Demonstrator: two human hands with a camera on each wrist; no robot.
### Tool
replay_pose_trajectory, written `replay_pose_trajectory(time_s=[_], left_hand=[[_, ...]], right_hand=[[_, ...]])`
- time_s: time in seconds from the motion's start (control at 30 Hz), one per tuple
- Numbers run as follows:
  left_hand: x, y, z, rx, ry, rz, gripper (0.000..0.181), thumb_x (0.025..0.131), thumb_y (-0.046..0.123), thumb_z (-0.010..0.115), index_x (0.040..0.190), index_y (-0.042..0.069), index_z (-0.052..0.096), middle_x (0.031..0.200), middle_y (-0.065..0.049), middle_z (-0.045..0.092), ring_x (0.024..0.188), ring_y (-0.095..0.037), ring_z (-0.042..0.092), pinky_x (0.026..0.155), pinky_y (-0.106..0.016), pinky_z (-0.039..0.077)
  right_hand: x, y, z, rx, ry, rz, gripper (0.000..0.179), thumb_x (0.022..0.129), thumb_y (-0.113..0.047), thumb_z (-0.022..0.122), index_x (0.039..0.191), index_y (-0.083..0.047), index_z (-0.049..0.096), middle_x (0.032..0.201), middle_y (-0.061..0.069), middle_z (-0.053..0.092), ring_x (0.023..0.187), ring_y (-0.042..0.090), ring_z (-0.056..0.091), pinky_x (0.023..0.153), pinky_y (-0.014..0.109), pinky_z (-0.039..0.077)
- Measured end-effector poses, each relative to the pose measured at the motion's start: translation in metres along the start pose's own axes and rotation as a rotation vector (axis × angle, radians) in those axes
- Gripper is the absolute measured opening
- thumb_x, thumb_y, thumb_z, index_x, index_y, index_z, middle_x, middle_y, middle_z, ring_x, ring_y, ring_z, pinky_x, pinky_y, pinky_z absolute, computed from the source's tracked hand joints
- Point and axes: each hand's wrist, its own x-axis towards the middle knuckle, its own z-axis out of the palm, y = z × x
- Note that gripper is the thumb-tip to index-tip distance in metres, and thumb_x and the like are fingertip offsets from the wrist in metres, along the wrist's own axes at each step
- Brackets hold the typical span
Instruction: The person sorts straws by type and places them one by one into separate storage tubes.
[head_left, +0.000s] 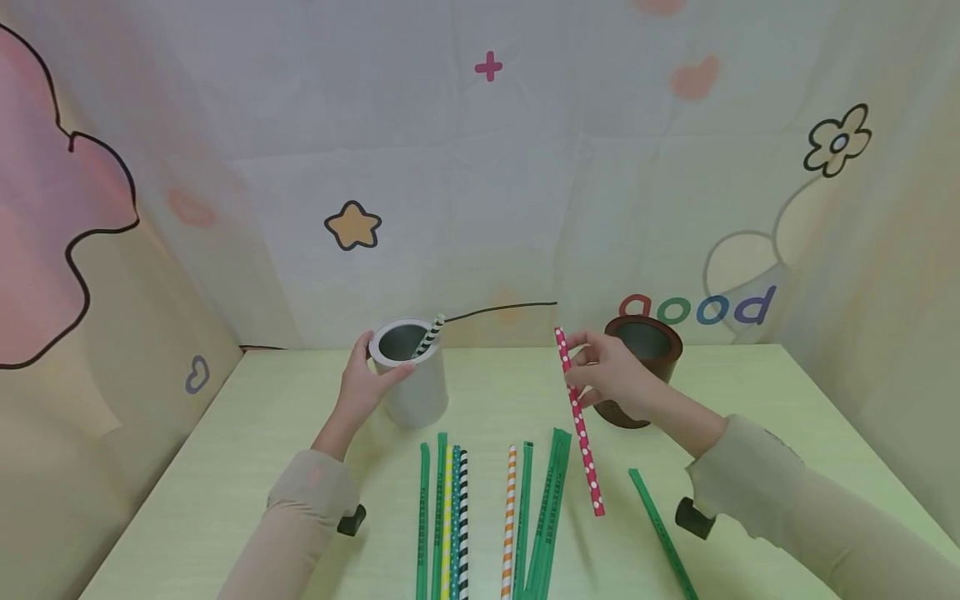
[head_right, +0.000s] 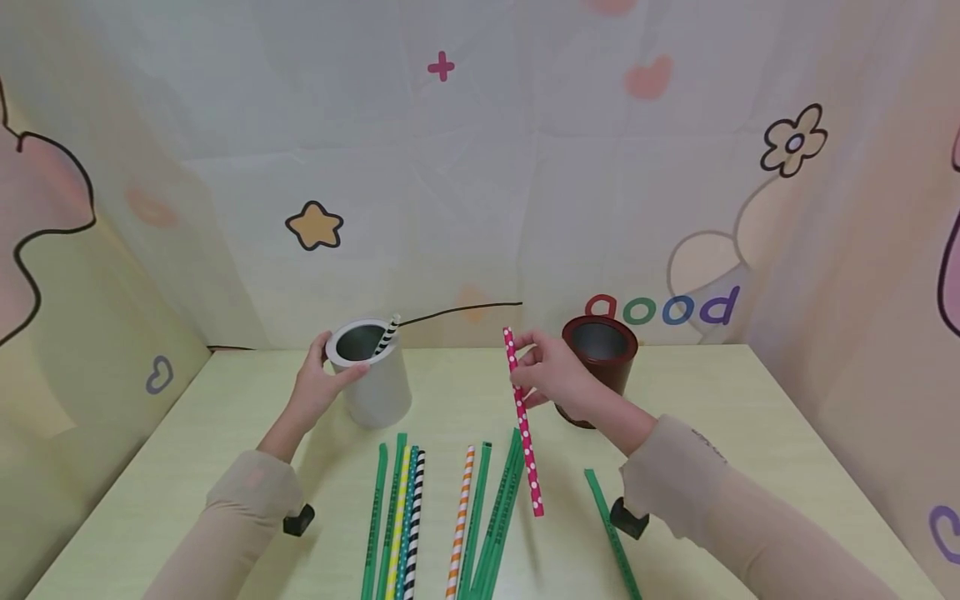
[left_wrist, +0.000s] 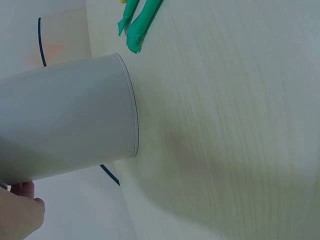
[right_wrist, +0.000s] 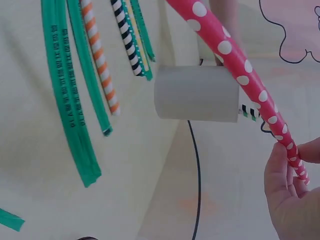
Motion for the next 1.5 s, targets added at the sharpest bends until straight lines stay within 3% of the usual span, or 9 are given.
replay_pose_trajectory(time_s=[0.47,0.87,1.03,1.3,1.5], left_hand=[[0.002,-0.001,0.0,-0.001,0.004,-0.002,0.095,0.072,0.043,0.068,0.141,0.011,0.012,0.146,-0.009,0.021,0.134,-0.024,0.019,0.108,-0.048,0.018],[0.001,0.0,0.0,-0.009,0.002,-0.002,0.095,0.072,0.043,0.069,0.141,0.011,0.012,0.146,-0.009,0.022,0.134,-0.024,0.02,0.108,-0.048,0.018],[0.002,-0.002,0.0,-0.01,0.005,-0.003,0.095,0.071,0.043,0.069,0.141,0.011,0.012,0.146,-0.009,0.021,0.134,-0.024,0.019,0.108,-0.048,0.017],[0.004,-0.004,0.001,0.004,0.008,-0.014,0.097,0.07,0.046,0.068,0.142,0.012,0.012,0.146,-0.008,0.021,0.134,-0.024,0.019,0.108,-0.048,0.018],[0.003,-0.004,0.0,-0.003,0.009,0.0,0.097,0.07,0.045,0.069,0.141,0.011,0.012,0.146,-0.009,0.022,0.134,-0.024,0.02,0.108,-0.048,0.018]], right_hand=[[0.015,-0.047,-0.004,0.096,0.066,-0.112,0.042,0.083,-0.005,0.055,0.12,-0.004,0.035,0.09,0.009,0.049,0.068,0.017,0.058,0.066,0.032,0.054],[0.047,-0.065,0.017,0.365,0.199,-0.198,0.037,0.084,-0.004,0.053,0.117,-0.005,0.035,0.086,0.005,0.048,0.074,0.019,0.057,0.066,0.031,0.054],[0.059,-0.073,0.028,0.488,0.252,-0.222,0.033,0.084,-0.002,0.052,0.112,-0.007,0.036,0.084,0.005,0.048,0.07,0.016,0.057,0.067,0.031,0.054],[0.076,-0.081,0.046,0.677,0.358,-0.216,0.026,0.084,-0.002,0.054,0.102,-0.013,0.039,0.084,0.004,0.048,0.068,0.015,0.056,0.062,0.027,0.054],[0.088,-0.081,0.059,0.767,0.409,-0.227,0.028,0.084,-0.001,0.053,0.107,-0.01,0.039,0.085,0.003,0.047,0.071,0.018,0.057,0.063,0.027,0.054]])
